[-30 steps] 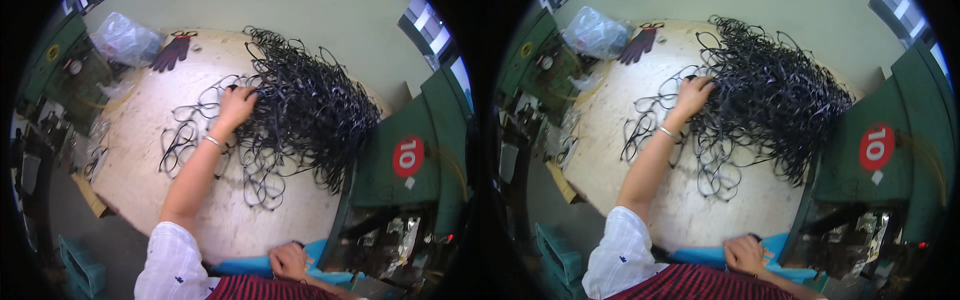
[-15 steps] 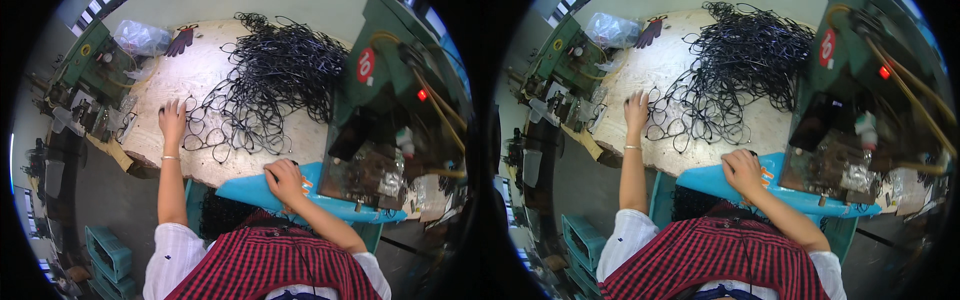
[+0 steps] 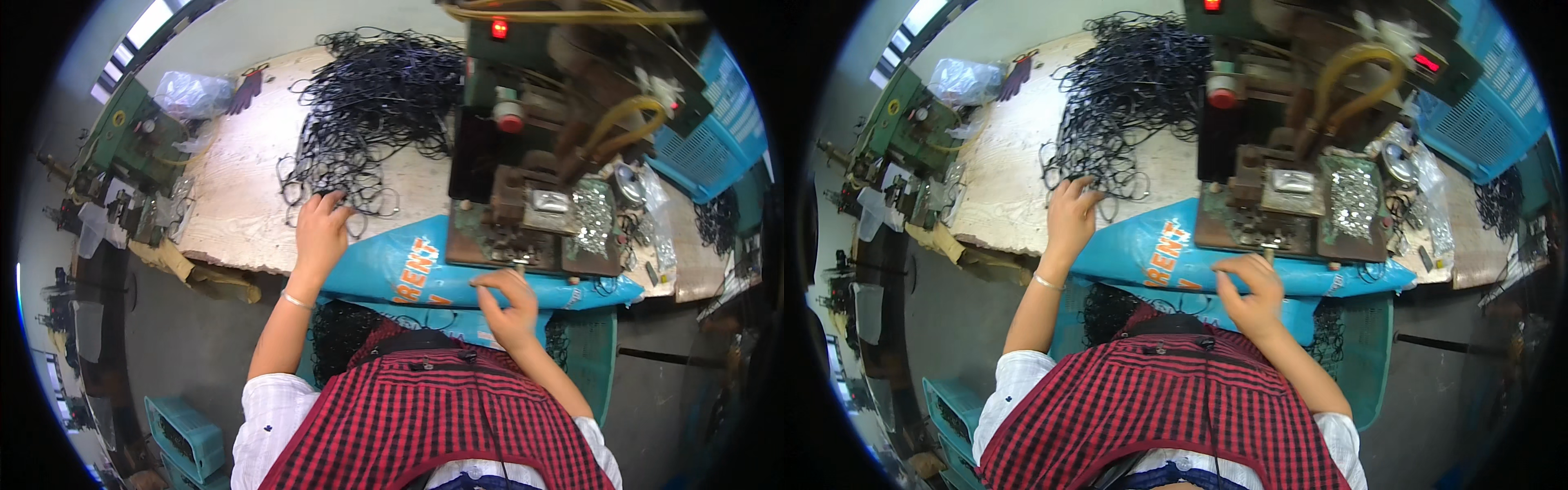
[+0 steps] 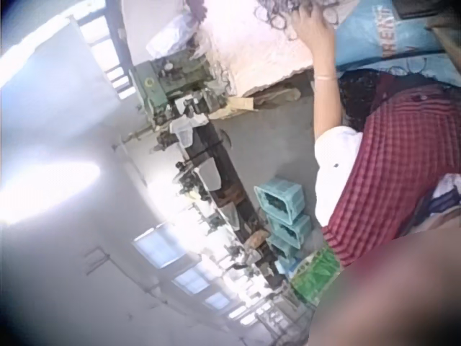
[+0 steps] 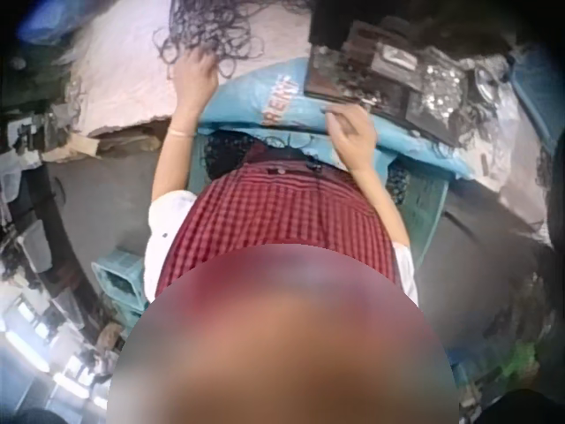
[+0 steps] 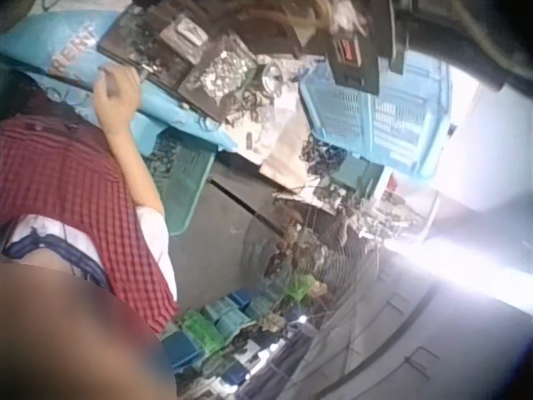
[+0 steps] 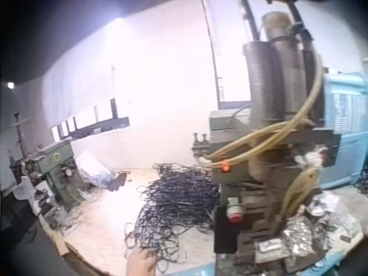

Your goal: The person repeatedly picks up black wire loops and small metal parts, places them into a press machine, and removes the assembled components. The person handles the items one at a time and deposits the finished pieces into a blue bin.

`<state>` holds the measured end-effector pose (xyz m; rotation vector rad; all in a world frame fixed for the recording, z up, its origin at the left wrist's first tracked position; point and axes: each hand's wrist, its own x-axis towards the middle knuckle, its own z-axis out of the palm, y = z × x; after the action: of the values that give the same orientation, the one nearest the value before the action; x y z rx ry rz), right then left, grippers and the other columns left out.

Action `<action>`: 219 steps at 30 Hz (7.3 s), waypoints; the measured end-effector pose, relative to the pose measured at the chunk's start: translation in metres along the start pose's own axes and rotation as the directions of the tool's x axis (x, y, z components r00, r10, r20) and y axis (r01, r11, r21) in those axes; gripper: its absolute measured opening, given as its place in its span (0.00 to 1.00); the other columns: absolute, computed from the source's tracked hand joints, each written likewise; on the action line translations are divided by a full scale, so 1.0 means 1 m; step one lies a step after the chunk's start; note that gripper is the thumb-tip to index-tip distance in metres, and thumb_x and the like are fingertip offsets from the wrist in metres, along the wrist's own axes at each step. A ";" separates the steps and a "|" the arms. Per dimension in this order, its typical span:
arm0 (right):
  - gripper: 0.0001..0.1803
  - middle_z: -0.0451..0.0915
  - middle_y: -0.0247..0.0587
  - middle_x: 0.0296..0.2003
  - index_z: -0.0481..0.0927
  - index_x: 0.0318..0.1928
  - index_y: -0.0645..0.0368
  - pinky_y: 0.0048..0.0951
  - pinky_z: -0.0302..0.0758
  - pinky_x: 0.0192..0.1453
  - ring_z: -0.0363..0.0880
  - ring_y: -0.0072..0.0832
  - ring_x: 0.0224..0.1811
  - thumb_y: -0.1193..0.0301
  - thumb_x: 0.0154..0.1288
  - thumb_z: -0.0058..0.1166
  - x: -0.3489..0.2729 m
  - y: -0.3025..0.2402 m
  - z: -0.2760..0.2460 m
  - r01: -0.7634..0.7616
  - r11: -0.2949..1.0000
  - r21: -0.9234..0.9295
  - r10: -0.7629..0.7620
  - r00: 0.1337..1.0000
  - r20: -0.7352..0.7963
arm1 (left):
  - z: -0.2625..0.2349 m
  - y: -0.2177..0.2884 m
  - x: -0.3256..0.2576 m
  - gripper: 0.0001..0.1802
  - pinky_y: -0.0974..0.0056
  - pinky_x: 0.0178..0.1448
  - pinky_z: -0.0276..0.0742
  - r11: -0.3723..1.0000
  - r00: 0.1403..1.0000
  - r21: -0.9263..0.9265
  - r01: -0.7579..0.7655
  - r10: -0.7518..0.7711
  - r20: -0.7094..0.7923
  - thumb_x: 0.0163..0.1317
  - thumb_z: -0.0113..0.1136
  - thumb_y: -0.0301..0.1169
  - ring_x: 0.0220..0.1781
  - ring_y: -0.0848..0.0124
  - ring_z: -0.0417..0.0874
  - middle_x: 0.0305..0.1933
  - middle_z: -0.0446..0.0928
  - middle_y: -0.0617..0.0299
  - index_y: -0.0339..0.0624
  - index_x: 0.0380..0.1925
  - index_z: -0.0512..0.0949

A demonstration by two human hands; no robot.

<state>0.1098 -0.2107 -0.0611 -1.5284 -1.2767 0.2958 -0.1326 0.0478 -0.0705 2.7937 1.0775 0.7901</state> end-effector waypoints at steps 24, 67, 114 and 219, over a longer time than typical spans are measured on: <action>0.08 0.87 0.46 0.37 0.84 0.46 0.62 0.33 0.79 0.49 0.87 0.37 0.40 0.73 0.73 0.56 0.057 0.116 -0.132 -0.232 0.905 -0.357 0.036 0.877 -0.479 | -0.005 0.239 0.062 0.09 0.45 0.57 0.89 0.505 0.658 -0.423 -0.752 0.599 -0.455 0.52 0.68 0.19 0.36 0.62 0.84 0.51 0.87 0.52 0.36 0.34 0.82; 0.10 0.86 0.37 0.42 0.87 0.45 0.65 0.26 0.77 0.55 0.83 0.24 0.46 0.79 0.62 0.65 0.071 0.005 -0.137 -0.183 0.981 0.068 0.194 0.952 -0.238 | 0.023 0.035 0.041 0.05 0.57 0.49 0.78 0.975 0.938 -0.179 0.132 -0.182 -0.296 0.69 0.58 0.23 0.42 0.57 0.82 0.44 0.80 0.52 0.36 0.43 0.79; 0.07 0.86 0.47 0.46 0.87 0.43 0.59 0.43 0.79 0.55 0.83 0.47 0.51 0.76 0.64 0.63 0.081 0.138 -0.151 -0.060 0.718 -0.694 -0.172 0.950 -0.261 | -0.001 0.207 0.055 0.13 0.49 0.65 0.81 0.660 0.708 -0.283 -0.696 0.566 -0.423 0.57 0.70 0.25 0.49 0.61 0.88 0.57 0.86 0.56 0.45 0.43 0.85; 0.26 0.87 0.37 0.36 0.75 0.59 0.67 0.23 0.76 0.57 0.84 0.20 0.45 0.80 0.61 0.66 0.111 0.004 -0.084 -0.172 0.775 0.608 0.328 0.932 -0.154 | -0.051 0.200 0.129 0.10 0.71 0.43 0.79 0.589 0.868 -0.690 -0.421 0.041 -0.494 0.79 0.53 0.29 0.35 0.73 0.84 0.37 0.86 0.52 0.32 0.49 0.77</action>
<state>0.2173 -0.1657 0.0151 -1.1415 -0.6742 0.5934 0.0475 -0.0282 0.0748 2.0174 0.1978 1.5177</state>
